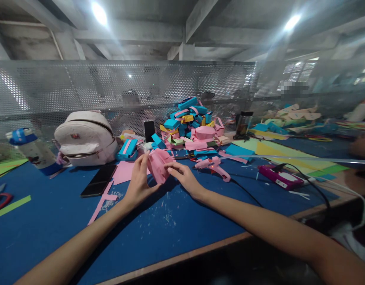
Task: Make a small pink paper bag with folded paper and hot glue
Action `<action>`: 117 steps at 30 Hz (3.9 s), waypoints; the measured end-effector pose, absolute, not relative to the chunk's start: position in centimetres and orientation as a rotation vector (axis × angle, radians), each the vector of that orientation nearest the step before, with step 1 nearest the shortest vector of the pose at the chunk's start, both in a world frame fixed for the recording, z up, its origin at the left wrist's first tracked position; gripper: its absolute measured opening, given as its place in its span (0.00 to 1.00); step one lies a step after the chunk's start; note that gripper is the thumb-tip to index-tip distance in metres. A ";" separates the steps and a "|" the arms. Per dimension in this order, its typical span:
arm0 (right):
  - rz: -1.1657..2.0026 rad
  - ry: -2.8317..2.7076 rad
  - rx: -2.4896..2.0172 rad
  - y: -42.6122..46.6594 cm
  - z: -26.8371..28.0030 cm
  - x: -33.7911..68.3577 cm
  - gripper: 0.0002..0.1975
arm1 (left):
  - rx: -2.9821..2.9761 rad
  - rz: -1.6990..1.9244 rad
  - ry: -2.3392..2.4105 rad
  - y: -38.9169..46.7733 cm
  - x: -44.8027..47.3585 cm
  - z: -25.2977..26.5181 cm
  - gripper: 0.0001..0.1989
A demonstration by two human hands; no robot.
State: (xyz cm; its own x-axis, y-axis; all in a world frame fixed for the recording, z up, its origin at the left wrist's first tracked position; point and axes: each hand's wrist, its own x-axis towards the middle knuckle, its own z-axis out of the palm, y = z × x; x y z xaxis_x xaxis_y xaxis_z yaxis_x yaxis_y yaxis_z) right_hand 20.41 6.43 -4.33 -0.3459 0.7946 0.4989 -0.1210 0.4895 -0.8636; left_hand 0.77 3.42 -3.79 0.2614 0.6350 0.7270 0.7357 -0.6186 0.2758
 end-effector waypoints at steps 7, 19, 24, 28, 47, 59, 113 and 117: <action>0.946 -1.653 -0.549 6.1 -3.8 20.7 0.12 | -2.359 -1.331 -1.321 3.6 0.7 -3.7 0.54; 0.871 -1.553 -0.604 7.6 -4.8 20.9 0.20 | -2.416 -1.434 -1.310 3.4 0.7 -4.0 0.47; 0.961 -1.638 -0.539 7.4 -4.8 20.4 0.21 | -2.484 -1.419 -1.261 3.0 0.8 -3.5 0.36; 0.995 -1.680 -0.497 6.9 -4.5 20.4 0.24 | -2.527 -1.376 -1.247 2.9 0.9 -3.1 0.31; 1.016 -1.698 -0.386 6.9 -4.3 20.7 0.22 | -2.592 -1.352 -1.113 2.6 1.1 -3.4 0.37; 0.909 -1.743 -0.330 7.0 -4.5 20.8 0.26 | -2.591 -1.353 -1.108 3.1 0.9 -3.8 0.40; 1.090 -1.638 -0.440 6.9 -5.0 20.0 0.13 | -2.567 -1.414 -1.013 2.7 1.5 -3.1 0.44; 1.094 -1.637 -0.459 6.8 -4.8 20.2 0.12 | -2.568 -1.434 -1.011 2.7 1.5 -3.2 0.44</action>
State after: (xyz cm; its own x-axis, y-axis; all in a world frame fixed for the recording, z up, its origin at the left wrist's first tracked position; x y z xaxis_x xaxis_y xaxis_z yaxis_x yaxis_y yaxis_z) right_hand 20.16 6.76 -4.78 -0.3616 0.7510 0.5525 -0.2231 0.5057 -0.8334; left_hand 1.46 2.69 -3.19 0.3635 0.5220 0.7716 0.5514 -0.7882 0.2735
